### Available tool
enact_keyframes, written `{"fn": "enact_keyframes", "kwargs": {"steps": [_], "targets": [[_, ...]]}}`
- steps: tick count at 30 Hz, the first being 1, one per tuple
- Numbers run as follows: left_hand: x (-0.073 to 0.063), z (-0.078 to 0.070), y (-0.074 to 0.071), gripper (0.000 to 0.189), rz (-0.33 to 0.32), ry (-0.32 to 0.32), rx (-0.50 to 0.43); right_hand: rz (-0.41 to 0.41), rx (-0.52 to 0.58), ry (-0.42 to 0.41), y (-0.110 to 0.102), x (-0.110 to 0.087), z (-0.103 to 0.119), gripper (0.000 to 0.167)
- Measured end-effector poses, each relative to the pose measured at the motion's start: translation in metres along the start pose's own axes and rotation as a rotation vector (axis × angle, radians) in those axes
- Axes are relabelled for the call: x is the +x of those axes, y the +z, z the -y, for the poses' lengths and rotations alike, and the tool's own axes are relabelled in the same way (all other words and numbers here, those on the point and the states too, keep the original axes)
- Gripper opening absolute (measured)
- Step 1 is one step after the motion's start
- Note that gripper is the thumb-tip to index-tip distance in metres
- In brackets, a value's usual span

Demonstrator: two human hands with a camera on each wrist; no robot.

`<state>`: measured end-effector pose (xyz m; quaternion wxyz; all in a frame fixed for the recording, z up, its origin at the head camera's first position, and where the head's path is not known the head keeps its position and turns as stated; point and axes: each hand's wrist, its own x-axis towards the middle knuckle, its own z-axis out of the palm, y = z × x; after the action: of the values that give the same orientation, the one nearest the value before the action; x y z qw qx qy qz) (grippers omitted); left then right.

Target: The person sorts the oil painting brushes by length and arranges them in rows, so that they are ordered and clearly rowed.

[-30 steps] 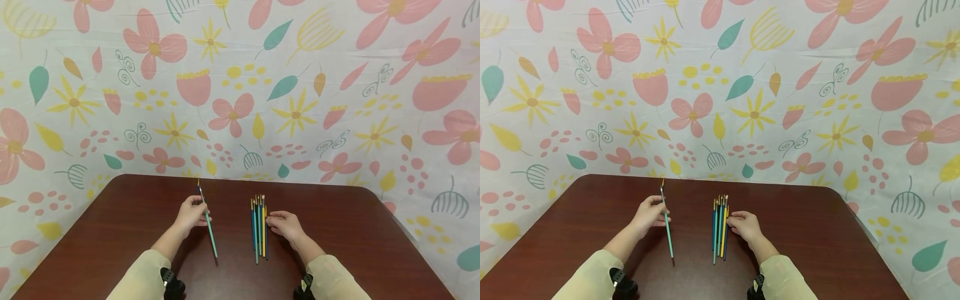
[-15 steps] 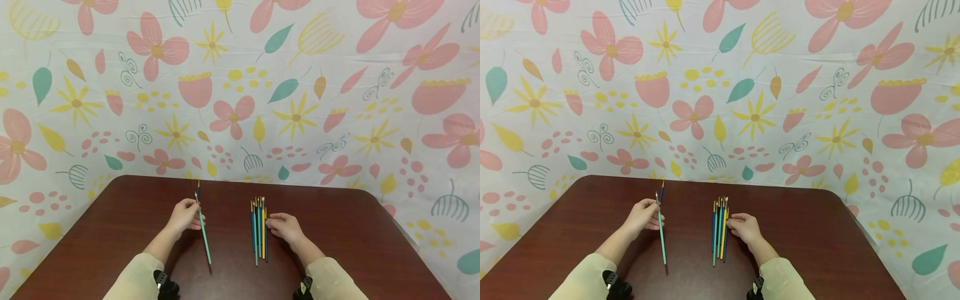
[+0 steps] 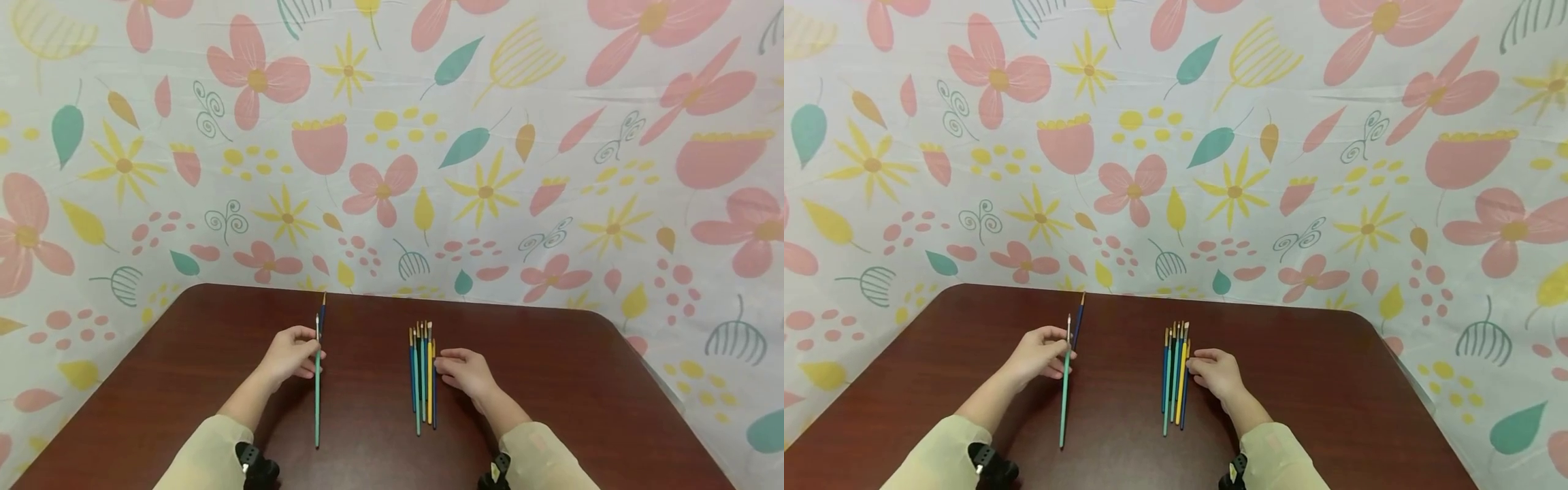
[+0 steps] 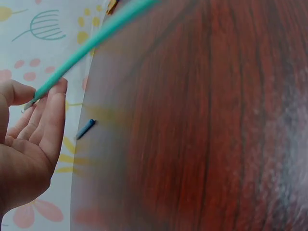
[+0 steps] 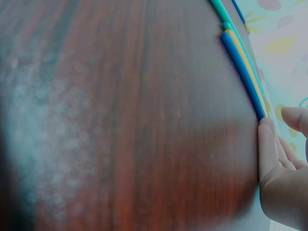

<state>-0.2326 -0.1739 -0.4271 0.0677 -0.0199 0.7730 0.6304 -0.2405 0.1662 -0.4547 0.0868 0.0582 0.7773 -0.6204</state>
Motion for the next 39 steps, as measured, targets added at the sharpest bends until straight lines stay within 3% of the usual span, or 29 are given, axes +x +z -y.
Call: {"fn": "enact_keyframes", "kwargs": {"steps": [8,13,30,35,39], "targets": [[-0.005,0.009,-0.012,0.031,-0.023,-0.008,0.042,0.004,-0.003,-0.007,0.008,-0.001,0.0,0.042],[-0.005,0.009,-0.016,0.034,0.007,-0.024,0.013,0.002,-0.007,-0.017,0.008,0.001,0.001,0.04],[-0.004,0.017,-0.015,0.053,0.089,-0.076,0.027,-0.001,0.001,-0.004,0.001,0.004,0.002,0.041],[-0.005,0.021,-0.013,0.054,0.123,-0.087,0.035,-0.004,0.002,0.002,0.0,0.002,0.0,0.04],[-0.005,0.023,-0.012,0.05,0.11,-0.094,0.037,-0.002,-0.004,-0.005,-0.002,0.001,0.0,0.042]]}}
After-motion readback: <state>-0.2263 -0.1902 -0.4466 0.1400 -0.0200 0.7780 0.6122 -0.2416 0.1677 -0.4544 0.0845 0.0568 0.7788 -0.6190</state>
